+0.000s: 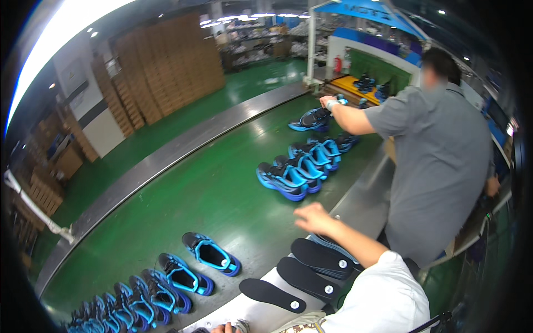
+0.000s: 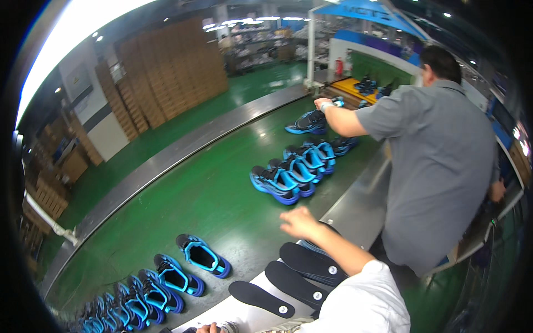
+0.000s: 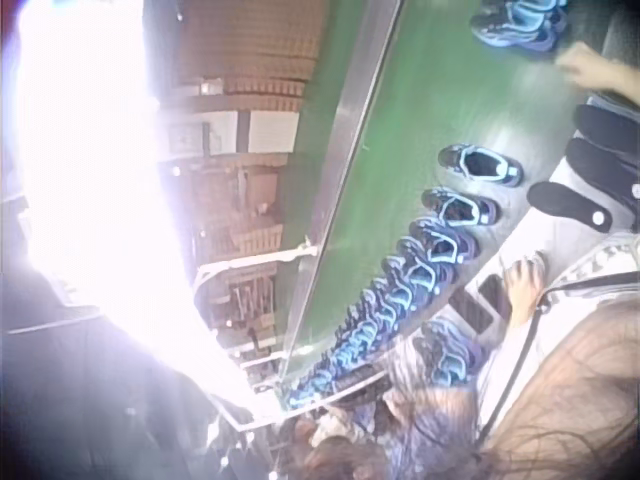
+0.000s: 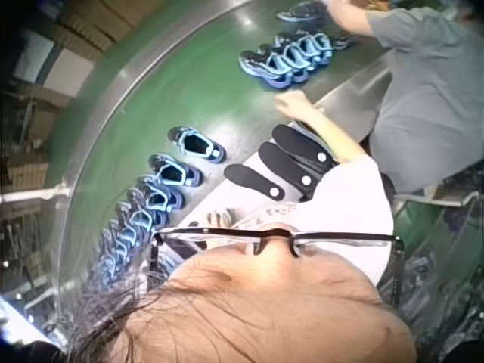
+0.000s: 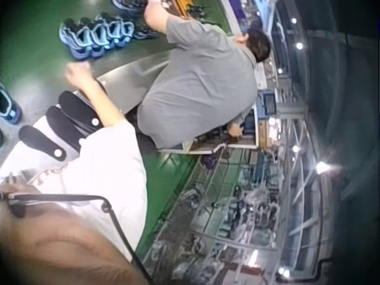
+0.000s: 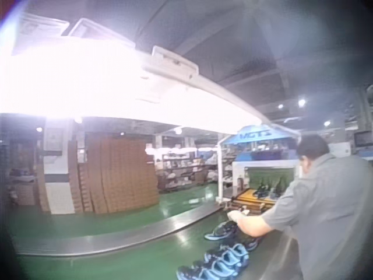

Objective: The person inserts insoles into sneakers on a conveyor belt, retrieves a bag of insoles from a storage rack, removes them from the plastic packaging, and places insoles into additional sneakers.

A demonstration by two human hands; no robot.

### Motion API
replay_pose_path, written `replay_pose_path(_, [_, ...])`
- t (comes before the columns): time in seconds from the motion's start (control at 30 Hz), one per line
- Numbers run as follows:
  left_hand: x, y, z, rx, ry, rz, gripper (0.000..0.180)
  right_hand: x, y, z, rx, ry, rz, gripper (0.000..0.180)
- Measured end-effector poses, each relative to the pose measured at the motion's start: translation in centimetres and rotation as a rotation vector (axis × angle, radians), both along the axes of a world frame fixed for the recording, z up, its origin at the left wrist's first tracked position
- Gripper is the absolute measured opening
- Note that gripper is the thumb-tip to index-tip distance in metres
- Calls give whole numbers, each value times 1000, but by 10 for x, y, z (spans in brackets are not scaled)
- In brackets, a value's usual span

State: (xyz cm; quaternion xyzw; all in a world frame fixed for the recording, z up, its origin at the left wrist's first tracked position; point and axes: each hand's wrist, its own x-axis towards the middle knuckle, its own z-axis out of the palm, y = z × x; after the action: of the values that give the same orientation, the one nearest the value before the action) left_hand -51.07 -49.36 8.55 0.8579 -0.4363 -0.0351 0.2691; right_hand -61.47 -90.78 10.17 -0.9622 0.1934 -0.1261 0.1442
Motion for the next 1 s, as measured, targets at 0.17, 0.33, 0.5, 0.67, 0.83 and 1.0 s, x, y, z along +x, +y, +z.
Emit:
replay_pose_path(0.17, [2,-28,17,-154,-67,-253,19,-120,101,39,333,56,13,29])
replay_pose_path(0.33, [-16,-77,52,-329,-130,-582,19,-215,185,134,93,-215,-206,30])
replay_pose_path(0.5, [-102,-139,92,-554,-144,-944,20,-304,293,218,-338,-581,-317,26])
replay_pose_path(0.67, [-253,-172,123,-771,-76,-1370,20,-392,394,301,-1153,-438,-438,23])
replay_pose_path(0.83, [-451,-151,120,-665,179,-1900,21,-495,466,336,-1559,-157,-513,26])
replay_pose_path(1.0, [-669,-105,112,-722,439,-2402,30,-602,516,321,-869,208,-1069,11])
